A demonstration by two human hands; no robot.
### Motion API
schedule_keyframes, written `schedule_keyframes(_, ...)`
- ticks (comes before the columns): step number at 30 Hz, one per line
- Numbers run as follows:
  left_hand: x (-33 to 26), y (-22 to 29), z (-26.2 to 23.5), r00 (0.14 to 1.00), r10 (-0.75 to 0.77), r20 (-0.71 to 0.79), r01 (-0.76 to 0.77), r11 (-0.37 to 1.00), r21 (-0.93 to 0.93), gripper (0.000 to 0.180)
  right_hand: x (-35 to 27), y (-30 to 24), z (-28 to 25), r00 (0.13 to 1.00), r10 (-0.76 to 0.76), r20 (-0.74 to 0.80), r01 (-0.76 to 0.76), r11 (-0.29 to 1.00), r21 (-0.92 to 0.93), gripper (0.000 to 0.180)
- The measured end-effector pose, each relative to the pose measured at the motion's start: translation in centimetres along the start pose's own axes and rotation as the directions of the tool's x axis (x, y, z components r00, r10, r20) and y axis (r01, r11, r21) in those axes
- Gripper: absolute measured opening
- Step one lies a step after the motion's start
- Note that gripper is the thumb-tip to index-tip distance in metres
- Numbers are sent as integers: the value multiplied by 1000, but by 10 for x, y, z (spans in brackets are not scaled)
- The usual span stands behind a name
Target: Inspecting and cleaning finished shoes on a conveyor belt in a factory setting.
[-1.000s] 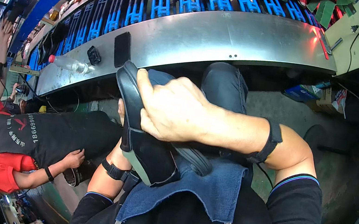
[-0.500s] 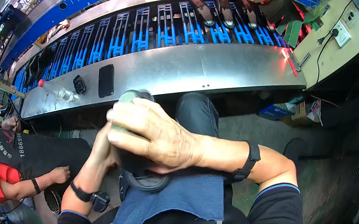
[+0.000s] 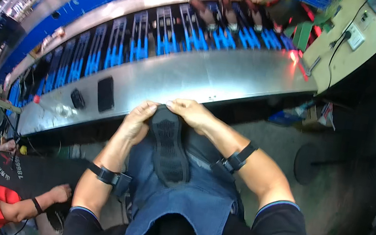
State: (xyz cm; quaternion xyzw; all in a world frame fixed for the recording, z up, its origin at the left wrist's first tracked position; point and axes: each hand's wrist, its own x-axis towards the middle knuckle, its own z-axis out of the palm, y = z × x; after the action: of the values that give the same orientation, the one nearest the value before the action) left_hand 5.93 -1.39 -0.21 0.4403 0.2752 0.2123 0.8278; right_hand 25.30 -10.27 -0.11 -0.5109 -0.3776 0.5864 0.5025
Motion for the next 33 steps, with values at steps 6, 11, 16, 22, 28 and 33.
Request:
schedule_keyframes(6,-120,9,78,524,-16,852,-809,304,503,11,-120,-35,32,526,226,820,695,441,-567,13)
schedule_keyframes(11,-79,-24,29,666,48,745,-743,129,656,15,-77,21,-4,586,-354,729,802,380,-460,18)
schedule_keyframes(16,-39,-5,6,781,243,575,-623,362,693,26,-29,4,-29,707,-390,591,676,618,-401,31)
schedule_keyframes(22,9,19,-14,960,189,208,-276,780,562,34,18,-15,-35,925,-181,334,297,893,-337,37)
schedule_keyframes(28,47,14,-39,998,-43,49,10,843,538,28,57,7,-38,985,12,169,65,897,-437,37)
schedule_keyframes(33,65,23,-45,993,-52,102,-49,618,785,29,66,16,-39,987,15,162,72,851,-520,44)
